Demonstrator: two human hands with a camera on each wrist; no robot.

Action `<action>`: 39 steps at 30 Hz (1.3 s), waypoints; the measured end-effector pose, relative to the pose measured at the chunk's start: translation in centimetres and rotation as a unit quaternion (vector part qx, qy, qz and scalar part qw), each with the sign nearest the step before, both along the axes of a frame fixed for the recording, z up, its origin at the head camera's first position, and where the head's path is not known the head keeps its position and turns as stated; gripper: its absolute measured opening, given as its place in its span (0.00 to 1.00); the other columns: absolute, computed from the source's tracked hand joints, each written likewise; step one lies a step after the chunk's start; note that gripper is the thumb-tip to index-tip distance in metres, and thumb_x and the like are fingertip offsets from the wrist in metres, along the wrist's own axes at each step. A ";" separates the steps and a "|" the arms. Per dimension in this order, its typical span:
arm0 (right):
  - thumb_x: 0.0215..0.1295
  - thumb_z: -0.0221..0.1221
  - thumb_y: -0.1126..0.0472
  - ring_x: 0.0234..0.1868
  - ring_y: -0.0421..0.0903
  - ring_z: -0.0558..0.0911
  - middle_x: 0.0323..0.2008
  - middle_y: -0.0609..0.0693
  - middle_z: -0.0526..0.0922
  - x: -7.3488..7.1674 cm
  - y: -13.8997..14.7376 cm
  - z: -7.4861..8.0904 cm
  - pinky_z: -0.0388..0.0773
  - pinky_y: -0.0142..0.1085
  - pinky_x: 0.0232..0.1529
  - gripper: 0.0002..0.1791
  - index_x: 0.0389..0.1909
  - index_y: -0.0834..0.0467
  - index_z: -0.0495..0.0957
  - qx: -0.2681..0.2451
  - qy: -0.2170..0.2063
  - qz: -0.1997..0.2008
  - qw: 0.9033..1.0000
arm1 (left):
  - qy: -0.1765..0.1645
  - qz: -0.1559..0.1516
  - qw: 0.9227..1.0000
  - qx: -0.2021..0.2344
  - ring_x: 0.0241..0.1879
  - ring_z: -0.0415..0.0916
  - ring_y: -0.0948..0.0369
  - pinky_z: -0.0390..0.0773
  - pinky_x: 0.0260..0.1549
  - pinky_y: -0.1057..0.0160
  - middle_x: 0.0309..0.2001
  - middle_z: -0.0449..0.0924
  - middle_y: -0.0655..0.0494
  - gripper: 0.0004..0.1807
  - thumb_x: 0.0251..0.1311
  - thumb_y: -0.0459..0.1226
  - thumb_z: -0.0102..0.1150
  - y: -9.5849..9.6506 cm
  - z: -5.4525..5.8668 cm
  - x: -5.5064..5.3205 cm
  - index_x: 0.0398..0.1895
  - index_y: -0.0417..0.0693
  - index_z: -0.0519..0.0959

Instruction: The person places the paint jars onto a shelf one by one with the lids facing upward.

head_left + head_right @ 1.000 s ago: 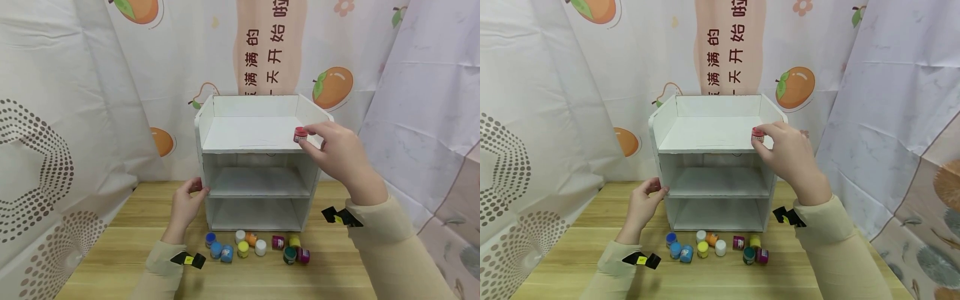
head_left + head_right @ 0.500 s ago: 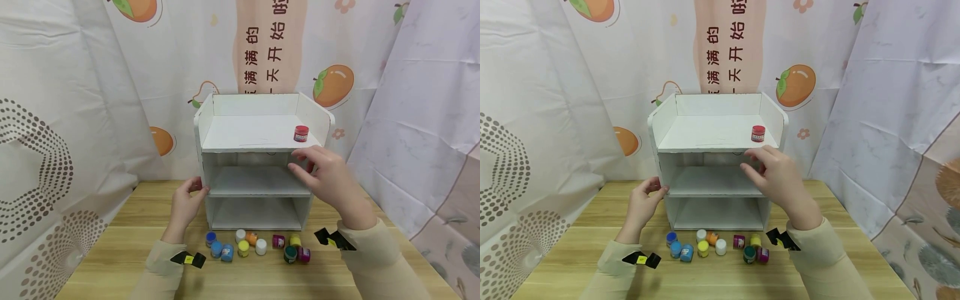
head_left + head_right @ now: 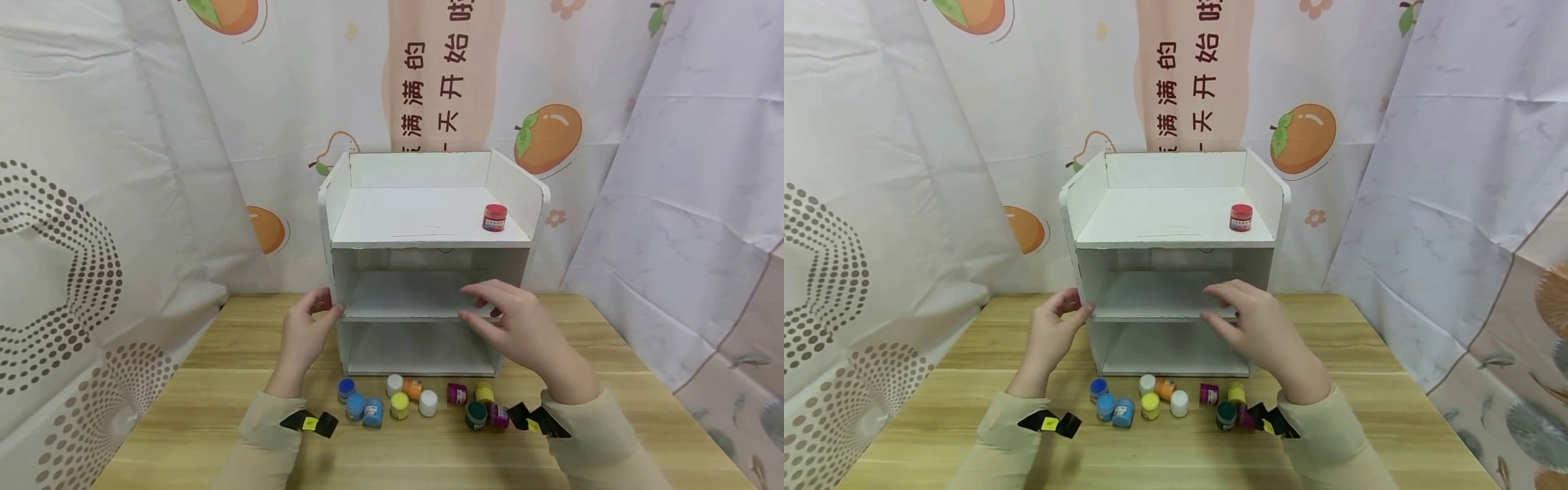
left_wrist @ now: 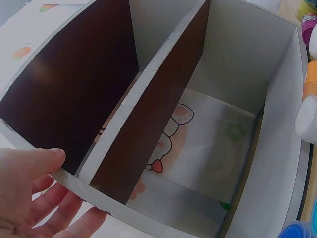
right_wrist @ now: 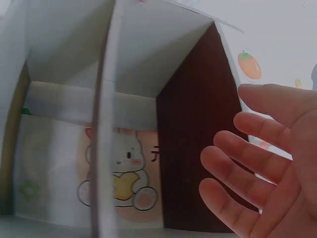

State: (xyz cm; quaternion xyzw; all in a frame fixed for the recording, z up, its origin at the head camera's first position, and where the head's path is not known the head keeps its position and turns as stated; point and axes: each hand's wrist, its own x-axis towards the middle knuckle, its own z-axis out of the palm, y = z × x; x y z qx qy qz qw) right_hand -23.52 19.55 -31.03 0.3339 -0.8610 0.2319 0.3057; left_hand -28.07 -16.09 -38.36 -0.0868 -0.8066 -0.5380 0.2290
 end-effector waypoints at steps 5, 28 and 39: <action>0.63 0.71 0.57 0.43 0.45 0.84 0.48 0.47 0.85 0.0 -0.1 -1.5 0.85 0.44 0.37 0.19 0.53 0.56 0.83 0.013 -0.023 0.015 1.000 | 0.005 0.001 1.000 -0.002 0.52 0.79 0.53 0.80 0.47 0.49 0.50 0.83 0.52 0.19 0.66 0.43 0.68 0.0 0.0 0.0 0.56 0.46 0.81; 0.66 0.69 0.52 0.56 0.47 0.82 0.59 0.48 0.81 0.4 -0.6 -6.2 0.80 0.47 0.54 0.24 0.61 0.53 0.80 0.096 -0.130 0.019 0.987 | 0.005 0.006 1.000 -0.008 0.52 0.80 0.54 0.82 0.46 0.50 0.50 0.83 0.52 0.19 0.66 0.43 0.68 0.2 -0.1 0.0 0.56 0.46 0.81; 0.67 0.68 0.55 0.58 0.49 0.81 0.61 0.50 0.79 0.3 -1.9 -7.3 0.80 0.47 0.54 0.25 0.64 0.54 0.78 0.175 -0.197 0.044 0.964 | 0.010 0.008 1.000 -0.007 0.52 0.80 0.53 0.83 0.46 0.51 0.51 0.83 0.51 0.19 0.66 0.42 0.68 0.3 0.0 0.0 0.57 0.45 0.81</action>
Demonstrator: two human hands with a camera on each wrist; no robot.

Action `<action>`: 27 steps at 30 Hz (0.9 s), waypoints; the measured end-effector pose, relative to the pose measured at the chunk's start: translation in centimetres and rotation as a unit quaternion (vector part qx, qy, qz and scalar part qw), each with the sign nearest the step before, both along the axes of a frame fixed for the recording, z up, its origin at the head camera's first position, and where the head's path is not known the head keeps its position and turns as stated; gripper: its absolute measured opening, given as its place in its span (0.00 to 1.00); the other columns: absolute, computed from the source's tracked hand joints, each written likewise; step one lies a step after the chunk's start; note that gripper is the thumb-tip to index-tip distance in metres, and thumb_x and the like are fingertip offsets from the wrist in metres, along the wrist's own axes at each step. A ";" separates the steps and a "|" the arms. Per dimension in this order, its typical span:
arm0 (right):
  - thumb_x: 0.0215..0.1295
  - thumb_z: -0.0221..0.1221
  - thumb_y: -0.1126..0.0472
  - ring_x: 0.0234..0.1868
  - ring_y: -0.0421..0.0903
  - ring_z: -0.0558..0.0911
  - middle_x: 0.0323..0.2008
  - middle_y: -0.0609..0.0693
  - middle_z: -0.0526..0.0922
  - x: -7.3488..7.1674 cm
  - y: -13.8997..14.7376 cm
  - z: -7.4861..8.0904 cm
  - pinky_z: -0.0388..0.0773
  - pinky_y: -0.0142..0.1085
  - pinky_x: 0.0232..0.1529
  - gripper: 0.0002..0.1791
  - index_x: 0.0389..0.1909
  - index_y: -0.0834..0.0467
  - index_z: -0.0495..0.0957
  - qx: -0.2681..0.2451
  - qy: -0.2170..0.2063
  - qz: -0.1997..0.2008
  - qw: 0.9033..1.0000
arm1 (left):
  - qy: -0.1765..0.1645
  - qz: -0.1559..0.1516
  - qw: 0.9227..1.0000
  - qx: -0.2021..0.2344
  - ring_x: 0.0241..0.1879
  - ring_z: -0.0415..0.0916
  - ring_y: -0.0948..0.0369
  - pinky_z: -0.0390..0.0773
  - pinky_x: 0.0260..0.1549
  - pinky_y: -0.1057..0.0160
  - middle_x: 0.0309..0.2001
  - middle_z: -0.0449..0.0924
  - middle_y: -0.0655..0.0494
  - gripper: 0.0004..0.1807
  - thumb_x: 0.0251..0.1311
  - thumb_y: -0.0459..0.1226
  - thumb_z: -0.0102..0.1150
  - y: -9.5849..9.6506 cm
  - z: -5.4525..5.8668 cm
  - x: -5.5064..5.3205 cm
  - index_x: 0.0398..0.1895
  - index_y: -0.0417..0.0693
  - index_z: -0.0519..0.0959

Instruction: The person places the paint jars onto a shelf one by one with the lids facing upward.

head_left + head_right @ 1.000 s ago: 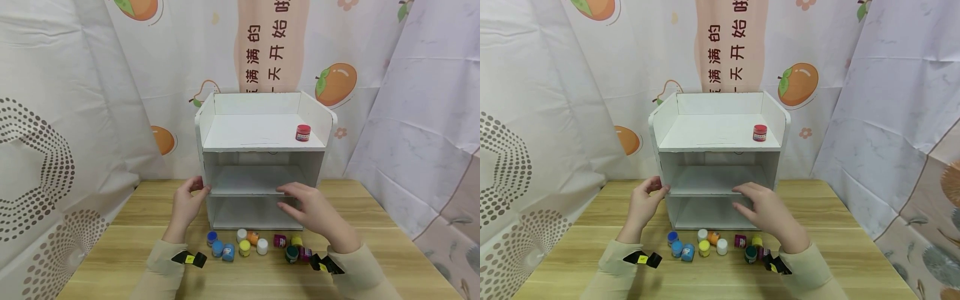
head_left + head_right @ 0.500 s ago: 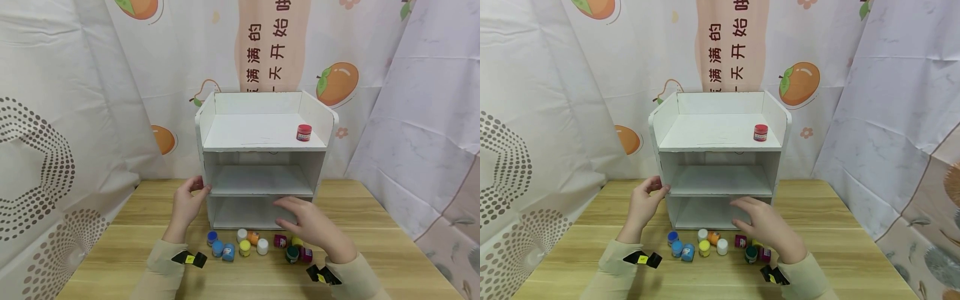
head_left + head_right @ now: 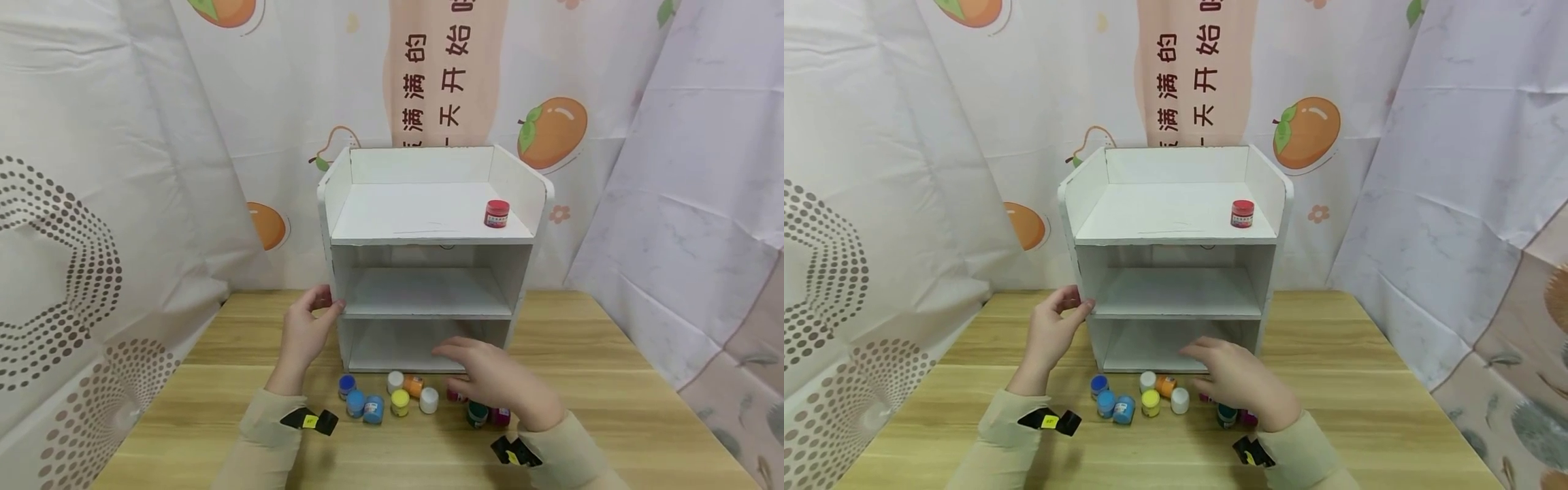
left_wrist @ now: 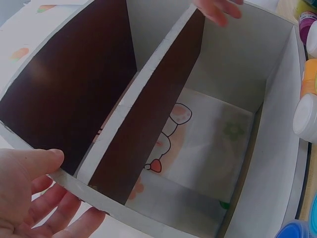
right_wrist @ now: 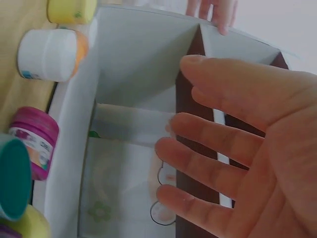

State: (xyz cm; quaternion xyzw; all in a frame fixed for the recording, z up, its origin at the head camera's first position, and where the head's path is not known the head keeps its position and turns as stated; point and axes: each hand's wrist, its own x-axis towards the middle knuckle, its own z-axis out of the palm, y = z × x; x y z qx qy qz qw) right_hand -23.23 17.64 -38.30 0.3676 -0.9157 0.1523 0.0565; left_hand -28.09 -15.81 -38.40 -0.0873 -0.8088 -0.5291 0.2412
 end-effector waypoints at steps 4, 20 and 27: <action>0.66 0.69 0.58 0.53 0.45 0.82 0.57 0.48 0.81 -0.1 -0.7 -0.6 0.81 0.44 0.51 0.23 0.61 0.53 0.80 0.002 -0.010 0.017 1.000 | -0.001 0.001 1.000 -0.001 0.52 0.80 0.54 0.83 0.46 0.50 0.51 0.83 0.51 0.19 0.66 0.42 0.68 -0.1 0.0 0.0 0.57 0.45 0.81; 0.58 0.72 0.65 0.33 0.34 0.75 0.36 0.42 0.80 0.0 -3.0 -2.9 0.75 0.31 0.32 0.12 0.40 0.50 0.83 0.036 -0.017 0.072 0.997 | 0.001 0.002 1.000 -0.003 0.51 0.80 0.54 0.81 0.46 0.51 0.50 0.84 0.51 0.20 0.65 0.41 0.69 -0.2 -0.1 0.1 0.57 0.45 0.81; 0.57 0.73 0.66 0.31 0.33 0.73 0.34 0.41 0.79 -0.4 -3.1 -3.7 0.75 0.31 0.32 0.11 0.36 0.49 0.84 0.039 -0.021 0.061 0.997 | 0.010 0.002 1.000 -0.009 0.51 0.81 0.53 0.81 0.46 0.48 0.49 0.84 0.50 0.20 0.64 0.41 0.70 -0.2 0.1 0.0 0.56 0.44 0.81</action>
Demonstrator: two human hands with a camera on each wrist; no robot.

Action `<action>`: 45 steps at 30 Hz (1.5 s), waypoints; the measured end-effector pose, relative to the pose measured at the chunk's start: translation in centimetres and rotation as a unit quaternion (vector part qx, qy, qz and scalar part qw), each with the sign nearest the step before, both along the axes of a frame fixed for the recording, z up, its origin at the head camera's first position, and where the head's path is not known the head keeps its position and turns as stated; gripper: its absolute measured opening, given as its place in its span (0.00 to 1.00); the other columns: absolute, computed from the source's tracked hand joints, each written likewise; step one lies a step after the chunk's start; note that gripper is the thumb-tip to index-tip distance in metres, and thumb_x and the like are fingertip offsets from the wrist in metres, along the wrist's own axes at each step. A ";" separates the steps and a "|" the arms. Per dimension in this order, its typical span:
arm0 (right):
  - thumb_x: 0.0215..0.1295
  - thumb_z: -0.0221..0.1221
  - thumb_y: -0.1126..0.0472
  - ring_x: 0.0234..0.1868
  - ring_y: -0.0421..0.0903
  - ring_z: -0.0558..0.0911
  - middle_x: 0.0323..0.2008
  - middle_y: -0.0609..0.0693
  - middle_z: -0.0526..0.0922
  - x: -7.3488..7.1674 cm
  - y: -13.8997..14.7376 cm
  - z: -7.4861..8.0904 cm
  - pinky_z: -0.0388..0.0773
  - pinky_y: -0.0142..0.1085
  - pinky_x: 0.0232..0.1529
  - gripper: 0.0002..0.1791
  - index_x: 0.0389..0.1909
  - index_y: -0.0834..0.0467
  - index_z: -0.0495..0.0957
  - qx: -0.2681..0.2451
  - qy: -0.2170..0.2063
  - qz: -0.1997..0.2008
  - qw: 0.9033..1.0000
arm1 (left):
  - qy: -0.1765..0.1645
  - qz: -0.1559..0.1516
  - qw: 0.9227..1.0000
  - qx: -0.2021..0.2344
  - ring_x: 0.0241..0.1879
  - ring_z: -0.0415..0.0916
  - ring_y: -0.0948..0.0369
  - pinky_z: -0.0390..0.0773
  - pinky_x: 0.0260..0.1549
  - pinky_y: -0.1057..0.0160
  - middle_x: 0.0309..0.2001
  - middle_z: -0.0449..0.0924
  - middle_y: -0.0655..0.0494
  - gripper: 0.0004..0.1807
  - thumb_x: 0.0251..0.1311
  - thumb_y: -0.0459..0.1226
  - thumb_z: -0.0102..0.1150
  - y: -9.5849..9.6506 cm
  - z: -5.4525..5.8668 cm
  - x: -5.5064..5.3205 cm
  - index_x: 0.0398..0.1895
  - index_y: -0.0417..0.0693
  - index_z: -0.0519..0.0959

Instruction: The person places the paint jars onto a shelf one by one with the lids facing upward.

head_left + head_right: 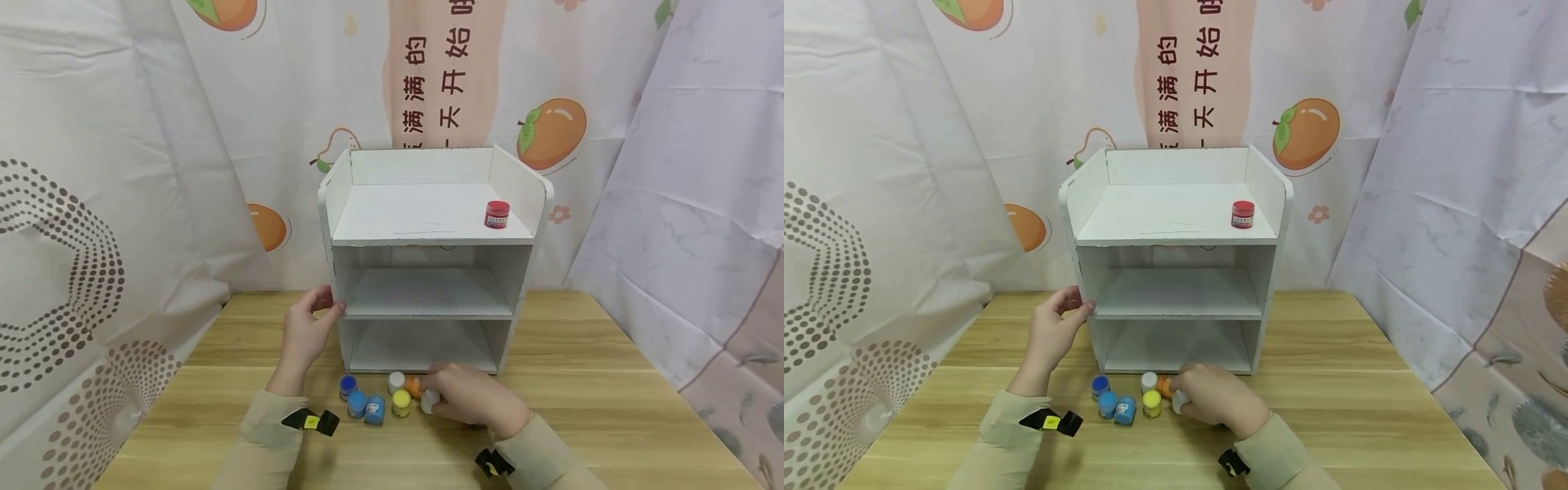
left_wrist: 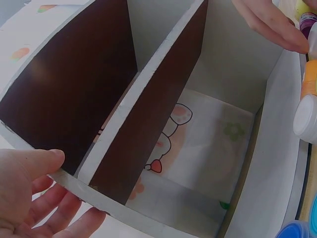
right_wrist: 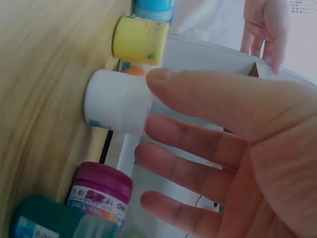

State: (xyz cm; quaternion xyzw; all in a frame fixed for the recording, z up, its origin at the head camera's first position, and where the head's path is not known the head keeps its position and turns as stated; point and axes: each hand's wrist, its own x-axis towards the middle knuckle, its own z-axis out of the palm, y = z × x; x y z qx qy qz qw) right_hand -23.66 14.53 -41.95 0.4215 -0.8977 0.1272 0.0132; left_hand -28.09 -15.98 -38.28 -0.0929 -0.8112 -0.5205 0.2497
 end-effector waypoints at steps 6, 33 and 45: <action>0.57 0.73 0.66 0.32 0.33 0.75 0.36 0.43 0.81 -0.3 0.0 -0.1 0.76 0.32 0.32 0.10 0.37 0.50 0.85 -0.001 0.001 -0.004 1.000 | -0.001 -0.001 1.000 0.001 0.51 0.81 0.53 0.81 0.45 0.50 0.50 0.84 0.50 0.20 0.64 0.41 0.70 0.0 0.2 0.0 0.57 0.43 0.81; 0.54 0.72 0.68 0.32 0.33 0.73 0.33 0.40 0.78 0.2 0.8 0.2 0.75 0.31 0.33 0.11 0.32 0.49 0.84 0.003 -0.011 -0.007 1.000 | -0.005 -0.002 1.000 0.001 0.51 0.81 0.53 0.81 0.47 0.48 0.49 0.84 0.51 0.19 0.64 0.41 0.70 0.0 0.0 -0.1 0.56 0.45 0.82; 0.52 0.74 0.69 0.40 0.36 0.79 0.38 0.38 0.83 0.2 0.9 0.0 0.80 0.40 0.44 0.15 0.36 0.47 0.86 0.022 0.037 0.014 0.999 | 0.005 -0.003 1.000 0.002 0.50 0.81 0.54 0.82 0.45 0.49 0.49 0.84 0.51 0.18 0.64 0.41 0.70 -0.2 -0.4 -0.3 0.55 0.45 0.82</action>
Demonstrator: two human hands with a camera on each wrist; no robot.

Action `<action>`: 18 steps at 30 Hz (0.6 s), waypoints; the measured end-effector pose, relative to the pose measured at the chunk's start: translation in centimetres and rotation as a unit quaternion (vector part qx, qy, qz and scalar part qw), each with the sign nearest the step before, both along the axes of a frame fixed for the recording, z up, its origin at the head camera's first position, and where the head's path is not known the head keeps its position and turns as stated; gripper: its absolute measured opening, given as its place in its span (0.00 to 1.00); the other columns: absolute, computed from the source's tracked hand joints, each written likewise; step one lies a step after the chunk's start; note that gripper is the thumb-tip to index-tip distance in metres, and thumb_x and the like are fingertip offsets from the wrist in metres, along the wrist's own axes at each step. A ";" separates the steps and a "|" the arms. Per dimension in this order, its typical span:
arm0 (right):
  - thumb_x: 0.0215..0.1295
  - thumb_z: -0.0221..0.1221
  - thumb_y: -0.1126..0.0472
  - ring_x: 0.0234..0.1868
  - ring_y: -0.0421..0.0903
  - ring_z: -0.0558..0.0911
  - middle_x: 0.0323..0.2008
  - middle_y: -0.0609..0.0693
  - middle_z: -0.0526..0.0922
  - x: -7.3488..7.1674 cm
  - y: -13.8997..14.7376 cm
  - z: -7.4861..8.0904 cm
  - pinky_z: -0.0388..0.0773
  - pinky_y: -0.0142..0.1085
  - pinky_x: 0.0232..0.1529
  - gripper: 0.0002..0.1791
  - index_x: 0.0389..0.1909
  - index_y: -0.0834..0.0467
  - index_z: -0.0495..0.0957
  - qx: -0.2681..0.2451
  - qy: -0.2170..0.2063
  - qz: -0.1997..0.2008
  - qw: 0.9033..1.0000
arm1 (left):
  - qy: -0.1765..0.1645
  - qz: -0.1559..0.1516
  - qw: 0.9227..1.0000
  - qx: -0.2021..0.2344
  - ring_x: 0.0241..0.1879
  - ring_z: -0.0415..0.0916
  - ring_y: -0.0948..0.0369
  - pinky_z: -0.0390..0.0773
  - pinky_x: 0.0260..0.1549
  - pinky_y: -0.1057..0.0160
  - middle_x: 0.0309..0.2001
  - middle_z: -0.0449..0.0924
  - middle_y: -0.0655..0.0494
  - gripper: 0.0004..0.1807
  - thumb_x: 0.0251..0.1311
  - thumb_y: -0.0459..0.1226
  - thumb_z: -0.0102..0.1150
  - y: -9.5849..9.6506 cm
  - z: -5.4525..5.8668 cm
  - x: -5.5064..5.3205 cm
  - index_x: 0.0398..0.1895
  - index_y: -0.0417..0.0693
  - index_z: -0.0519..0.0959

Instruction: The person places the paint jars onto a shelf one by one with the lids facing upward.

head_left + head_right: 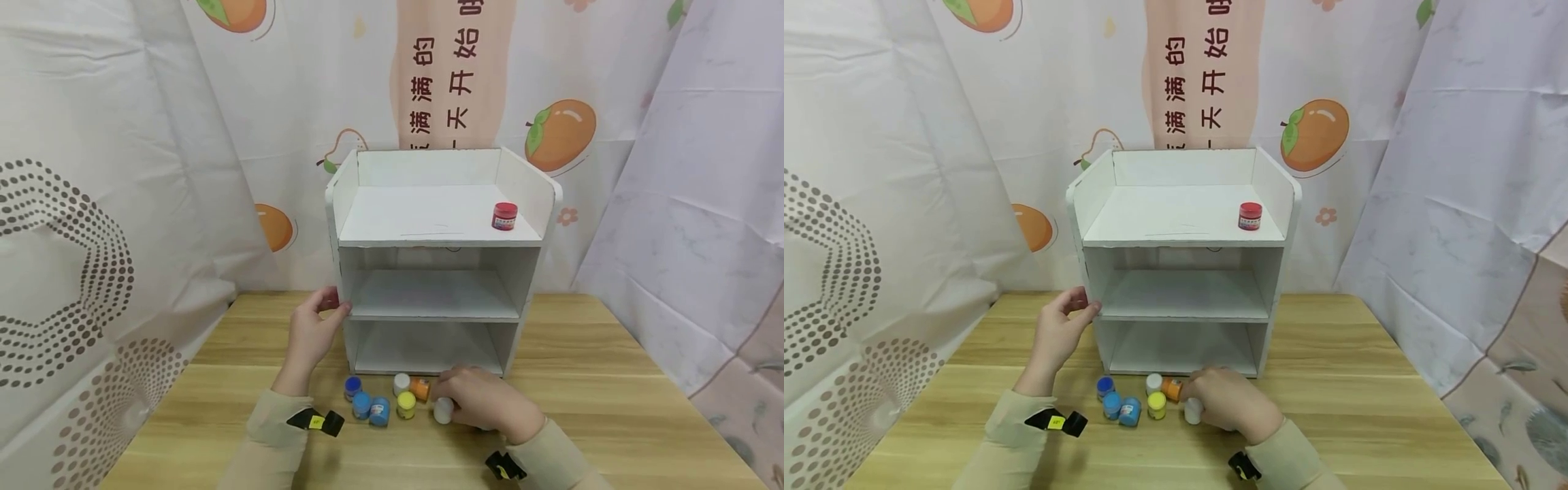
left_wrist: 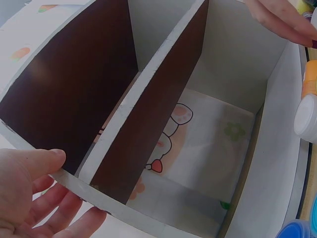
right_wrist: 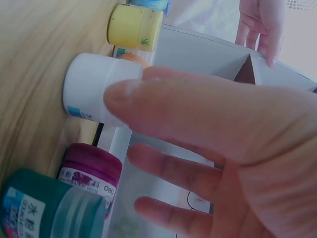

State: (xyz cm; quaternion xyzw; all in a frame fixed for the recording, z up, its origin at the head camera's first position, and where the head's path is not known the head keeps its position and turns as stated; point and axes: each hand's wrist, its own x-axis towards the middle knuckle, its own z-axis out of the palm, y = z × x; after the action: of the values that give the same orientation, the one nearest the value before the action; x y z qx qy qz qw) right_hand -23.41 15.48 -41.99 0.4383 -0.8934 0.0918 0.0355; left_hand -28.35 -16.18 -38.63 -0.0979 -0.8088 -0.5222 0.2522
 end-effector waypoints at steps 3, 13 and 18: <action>0.51 0.74 0.70 0.41 0.38 0.80 0.41 0.37 0.84 0.0 -0.1 0.0 0.80 0.42 0.44 0.17 0.35 0.46 0.85 0.016 0.011 0.001 1.000 | 0.000 0.000 1.000 0.001 0.51 0.81 0.53 0.83 0.45 0.49 0.49 0.84 0.51 0.19 0.64 0.40 0.70 0.0 0.1 0.0 0.56 0.44 0.82; 0.50 0.73 0.73 0.37 0.37 0.78 0.36 0.36 0.83 0.0 -0.3 0.0 0.80 0.42 0.42 0.18 0.34 0.46 0.86 0.022 0.018 -0.002 1.000 | -0.004 0.004 1.000 -0.002 0.51 0.81 0.52 0.82 0.45 0.49 0.49 0.84 0.51 0.19 0.64 0.40 0.70 0.1 0.2 0.1 0.56 0.44 0.82; 0.50 0.74 0.68 0.39 0.38 0.79 0.37 0.36 0.84 0.1 -0.3 0.0 0.80 0.44 0.45 0.15 0.37 0.47 0.87 0.026 0.012 -0.006 1.000 | -0.007 0.002 1.000 0.001 0.51 0.81 0.53 0.83 0.45 0.50 0.49 0.84 0.51 0.18 0.64 0.41 0.70 0.1 0.2 0.1 0.55 0.45 0.82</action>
State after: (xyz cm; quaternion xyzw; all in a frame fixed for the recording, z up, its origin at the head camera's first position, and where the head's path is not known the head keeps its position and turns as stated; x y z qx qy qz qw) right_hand -23.34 15.14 -42.01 0.4345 -0.8977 0.0636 0.0352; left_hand -28.20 -16.04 -38.38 -0.0923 -0.8101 -0.5234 0.2474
